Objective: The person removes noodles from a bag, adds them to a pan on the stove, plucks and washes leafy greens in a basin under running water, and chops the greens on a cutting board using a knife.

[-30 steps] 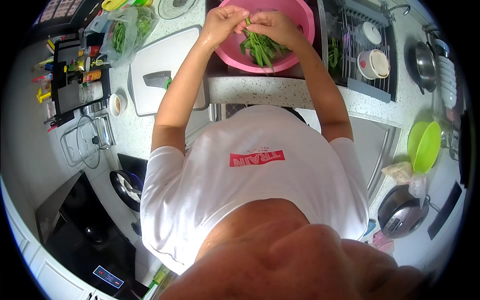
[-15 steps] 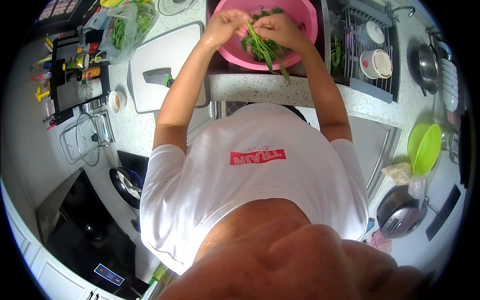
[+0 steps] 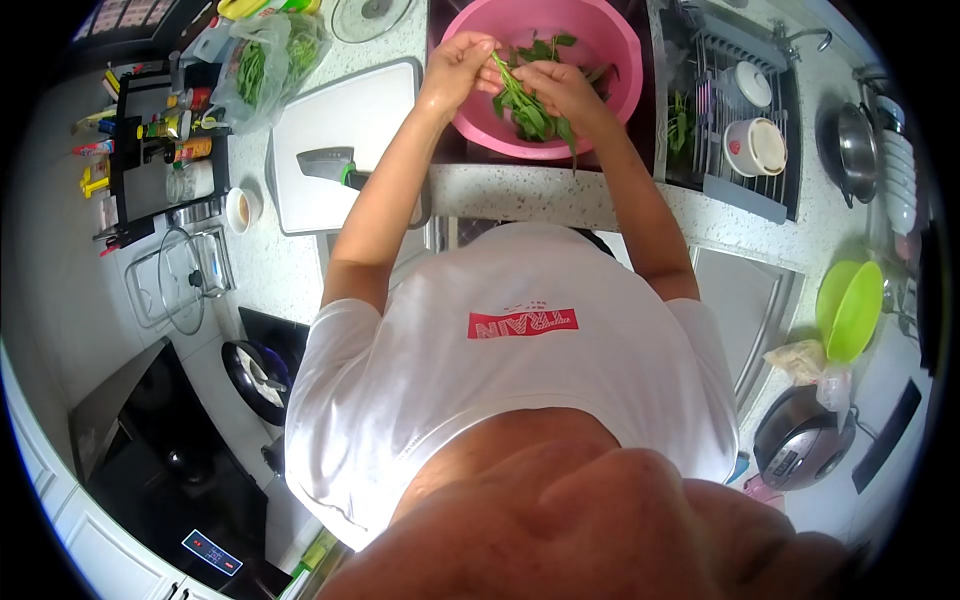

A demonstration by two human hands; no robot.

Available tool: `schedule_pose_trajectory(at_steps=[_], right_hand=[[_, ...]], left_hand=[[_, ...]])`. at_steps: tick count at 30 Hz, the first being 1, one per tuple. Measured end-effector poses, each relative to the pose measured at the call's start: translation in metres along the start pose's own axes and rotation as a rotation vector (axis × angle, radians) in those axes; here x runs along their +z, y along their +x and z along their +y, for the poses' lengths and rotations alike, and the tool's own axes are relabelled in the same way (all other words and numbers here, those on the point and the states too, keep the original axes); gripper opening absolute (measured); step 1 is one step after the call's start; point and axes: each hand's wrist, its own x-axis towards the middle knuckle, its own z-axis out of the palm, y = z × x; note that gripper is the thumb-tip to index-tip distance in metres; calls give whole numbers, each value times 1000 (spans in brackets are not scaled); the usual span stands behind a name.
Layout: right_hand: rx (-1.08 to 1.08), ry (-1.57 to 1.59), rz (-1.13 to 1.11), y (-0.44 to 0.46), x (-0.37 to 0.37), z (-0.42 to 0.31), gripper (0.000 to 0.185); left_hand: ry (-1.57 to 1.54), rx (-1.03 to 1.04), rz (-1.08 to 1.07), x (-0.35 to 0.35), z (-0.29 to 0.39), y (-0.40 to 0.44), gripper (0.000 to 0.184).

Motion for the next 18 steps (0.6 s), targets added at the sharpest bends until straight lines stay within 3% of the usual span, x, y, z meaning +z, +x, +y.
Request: schedule_pose_trajectory(at_steps=[6, 9, 12, 18], right_hand=[[-117, -1, -1, 2, 4, 6, 22], [-455, -46, 137, 11, 15, 15, 20], [-554, -638, 317, 1, 24, 0, 16], [-493, -545, 317, 6, 19, 14, 15]], left_hand=[[-15, 38, 19, -4, -5, -1, 15], [0, 53, 95, 4, -3, -3, 15], [20, 87, 142, 7, -3, -4, 16], [66, 116, 220, 9, -10, -6, 17]])
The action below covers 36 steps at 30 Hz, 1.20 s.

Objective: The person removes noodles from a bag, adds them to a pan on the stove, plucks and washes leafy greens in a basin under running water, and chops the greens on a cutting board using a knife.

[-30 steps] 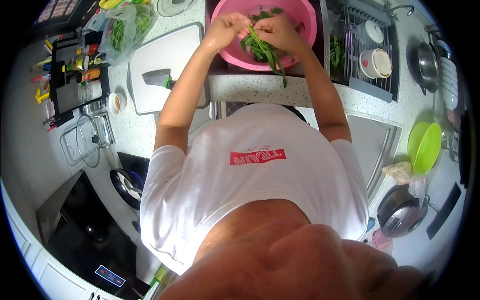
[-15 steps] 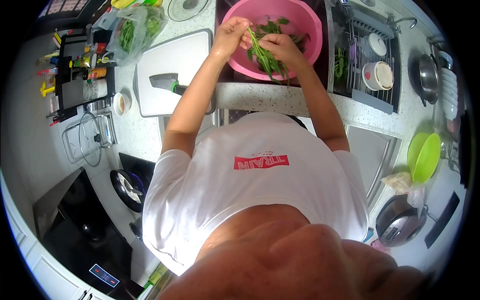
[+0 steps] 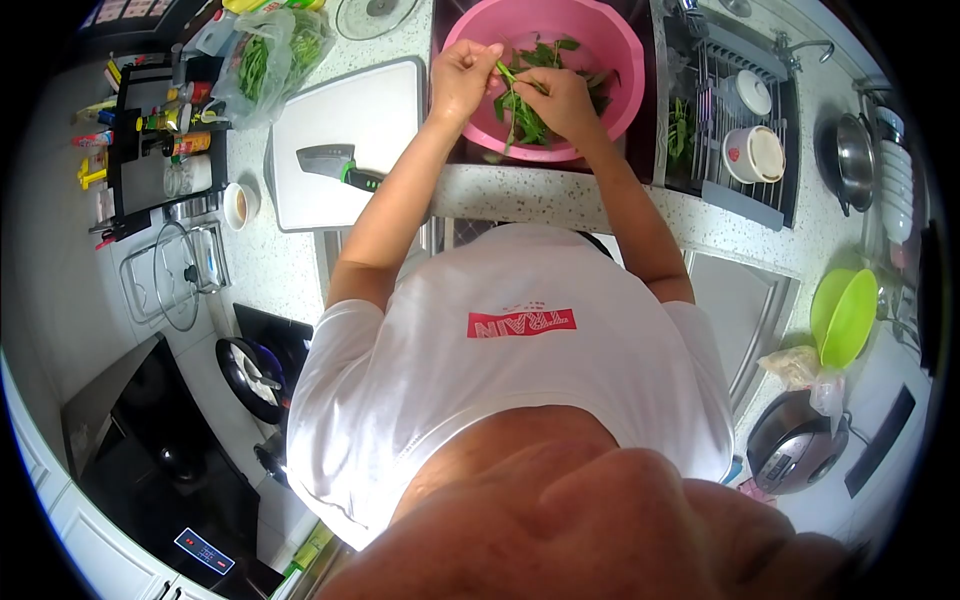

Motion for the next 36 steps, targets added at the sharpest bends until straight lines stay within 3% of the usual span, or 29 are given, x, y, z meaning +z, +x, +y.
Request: schedule_pose_trajectory(at_steps=[4, 12, 15, 18, 21, 24, 27, 31, 34, 36], right_hand=[[154, 249, -129, 2, 3, 27, 16], [384, 382, -305, 1, -15, -2, 15], [307, 339, -296, 1, -10, 5, 15], [17, 122, -190, 3, 0, 23, 14], [514, 765, -102, 0, -4, 14, 13], [547, 965, -107, -5, 1, 19, 14], [528, 986, -279, -6, 3, -1, 17], [422, 793, -321, -5, 9, -7, 20], [257, 650, -264, -1, 28, 31, 21], [281, 573, -132, 1, 31, 32, 22]], left_hand=[[116, 17, -192, 4, -15, -4, 18], [333, 6, -146, -5, -15, -2, 26], [324, -18, -138, -5, -15, -4, 27], [267, -54, -124, -3, -14, -8, 24], [42, -36, -113, 1, -8, -9, 22], [-76, -17, -99, 1, -8, -8, 18], [-80, 12, -79, -1, -12, -5, 14], [-198, 26, -55, 1, -17, -4, 11], [-89, 40, -19, -3, -34, -2, 12], [-99, 80, 69, 4, -31, -11, 13]])
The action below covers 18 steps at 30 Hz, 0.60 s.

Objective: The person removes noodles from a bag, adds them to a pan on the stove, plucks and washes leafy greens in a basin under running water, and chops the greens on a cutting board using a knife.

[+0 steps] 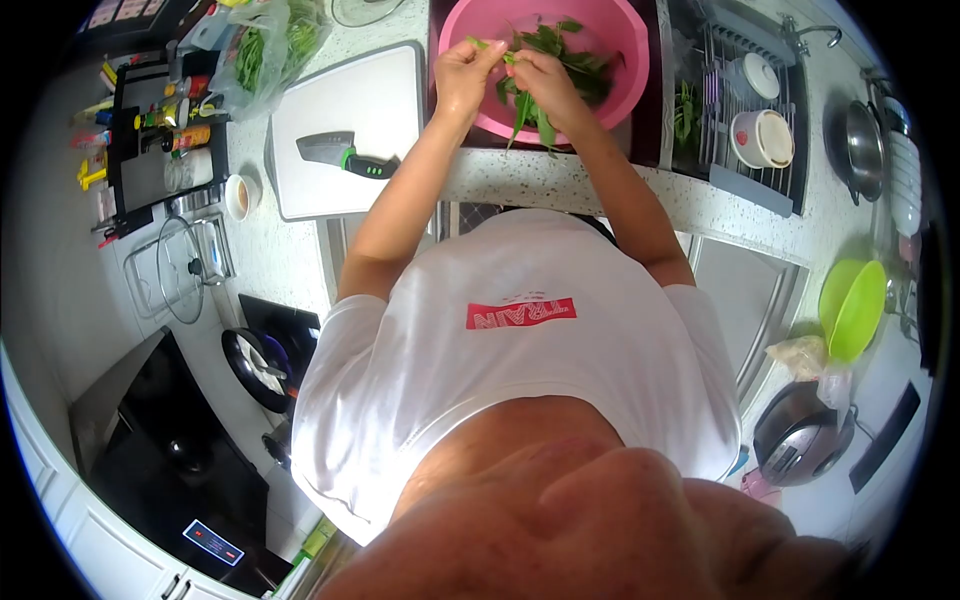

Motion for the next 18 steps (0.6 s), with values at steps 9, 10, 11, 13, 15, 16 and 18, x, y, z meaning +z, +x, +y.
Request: schedule_pose_trajectory(at_steps=[9, 10, 11, 13, 15, 16, 18], right_hand=[[-644, -966, 572, 79, -75, 74, 21], [-912, -1446, 536, 85, -85, 88, 22], [-723, -1279, 492, 80, -90, 83, 21], [-358, -929, 401, 51, -82, 53, 28], [-15, -455, 140, 8, -66, -1, 31], [-27, -537, 127, -16, -58, -22, 30], [-261, -787, 169, -45, -61, -29, 26]], left_hand=[[-88, -92, 118, -39, 2, 22, 16], [-26, -118, 82, -32, 0, 19, 15], [35, -139, 43, -25, -2, 18, 15], [139, -138, -28, -12, -18, 14, 14], [340, 16, -131, 6, -47, 8, 13], [552, 85, -196, 14, -64, 4, 10], [588, 179, -297, 59, -38, -22, 13]])
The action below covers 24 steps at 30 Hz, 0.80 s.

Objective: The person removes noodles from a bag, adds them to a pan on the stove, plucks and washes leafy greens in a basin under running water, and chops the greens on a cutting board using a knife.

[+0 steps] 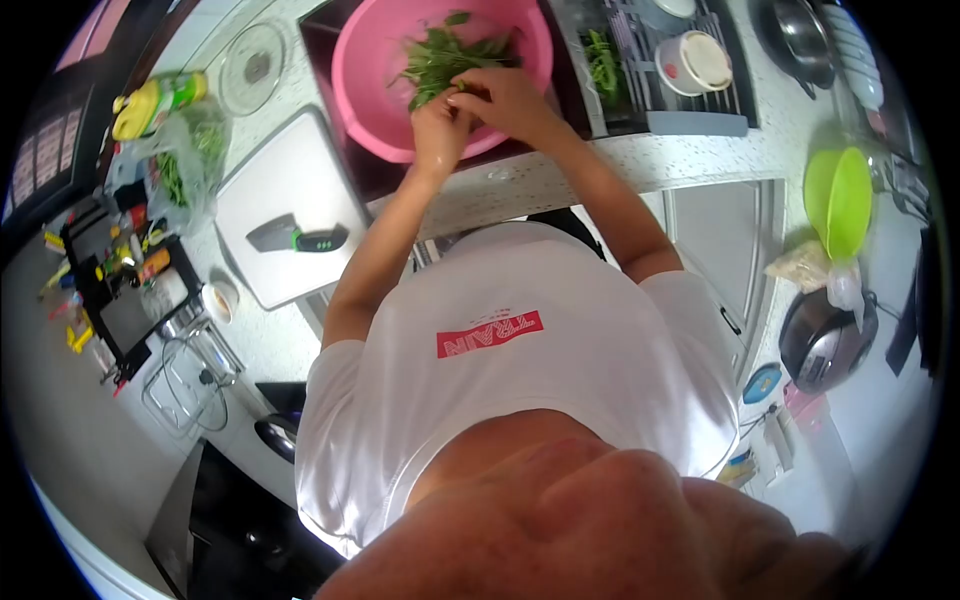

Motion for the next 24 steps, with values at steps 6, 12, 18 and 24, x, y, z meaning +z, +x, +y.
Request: schedule_pose_trajectory(at_steps=[6, 12, 18, 24], right_hand=[[290, -149, 396, -45, -92, 30, 22], [186, -722, 210, -20, -110, 87, 37], [-194, -598, -188, 52, 48, 110, 43], [316, -788, -828, 63, 109, 159, 78]], left_hand=[[-12, 95, -151, 51, 27, 0, 26], [322, -45, -79, 35, -36, 7, 43], [1031, -223, -451, 19, -125, 31, 109], [986, -466, -889, 41, -151, 74, 100]])
